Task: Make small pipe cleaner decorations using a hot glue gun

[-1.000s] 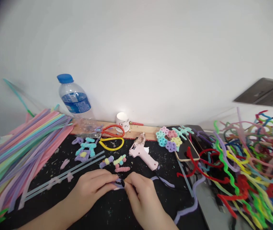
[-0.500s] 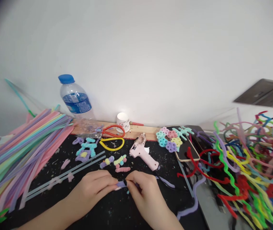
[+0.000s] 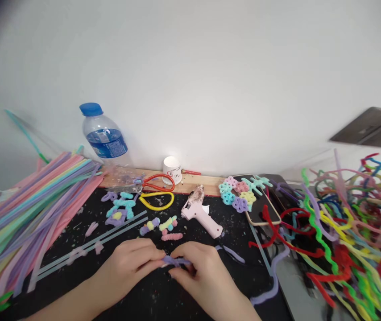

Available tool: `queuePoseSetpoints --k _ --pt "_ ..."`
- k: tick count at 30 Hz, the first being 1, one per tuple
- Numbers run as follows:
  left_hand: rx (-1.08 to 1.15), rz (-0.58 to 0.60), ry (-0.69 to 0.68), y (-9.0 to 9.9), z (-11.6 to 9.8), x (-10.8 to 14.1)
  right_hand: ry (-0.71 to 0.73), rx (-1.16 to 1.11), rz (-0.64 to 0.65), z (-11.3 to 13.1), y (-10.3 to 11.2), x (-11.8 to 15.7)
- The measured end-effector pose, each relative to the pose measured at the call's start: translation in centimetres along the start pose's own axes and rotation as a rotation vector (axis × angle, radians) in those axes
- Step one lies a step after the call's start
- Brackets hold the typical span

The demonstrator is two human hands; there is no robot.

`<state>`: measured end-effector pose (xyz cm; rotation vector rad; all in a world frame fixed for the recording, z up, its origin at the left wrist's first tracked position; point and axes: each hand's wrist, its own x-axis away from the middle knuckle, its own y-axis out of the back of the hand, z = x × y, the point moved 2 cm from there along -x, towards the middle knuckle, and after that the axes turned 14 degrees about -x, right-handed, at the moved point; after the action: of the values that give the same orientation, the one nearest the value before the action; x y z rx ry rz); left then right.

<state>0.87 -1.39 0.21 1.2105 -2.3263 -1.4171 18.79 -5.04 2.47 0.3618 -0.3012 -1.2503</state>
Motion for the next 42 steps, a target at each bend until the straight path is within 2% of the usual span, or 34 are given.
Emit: queuePoseSetpoints --k 8,16,22,28,32,38,42 --pt "0.007 0.004 0.017 -0.4 0.1 0.1 0.144 -0.046 0.015 -0.1 0.2 0.1" --pt "0.004 0.022 -0.056 0.0 0.0 0.0 0.086 -0.064 0.077 -0.2 0.1 0.1" --pt "0.000 -0.086 -0.101 0.5 0.2 -0.3 0.015 -0.091 -0.037 -0.4 0.4 0.0" --pt "0.021 -0.038 -0.101 0.4 0.2 -0.4 -0.008 -0.085 -0.052 -0.7 0.5 -0.1" --pt "0.057 0.032 -0.043 0.5 0.1 -0.5 -0.001 -0.104 0.006 -0.5 0.5 -0.1" --pt "0.221 0.159 0.150 0.7 0.1 -1.0 0.000 -0.105 0.079 0.0 0.9 -0.2" --pt "0.301 0.233 0.272 0.8 0.1 -1.3 0.002 -0.107 0.059 0.2 1.0 -0.3"
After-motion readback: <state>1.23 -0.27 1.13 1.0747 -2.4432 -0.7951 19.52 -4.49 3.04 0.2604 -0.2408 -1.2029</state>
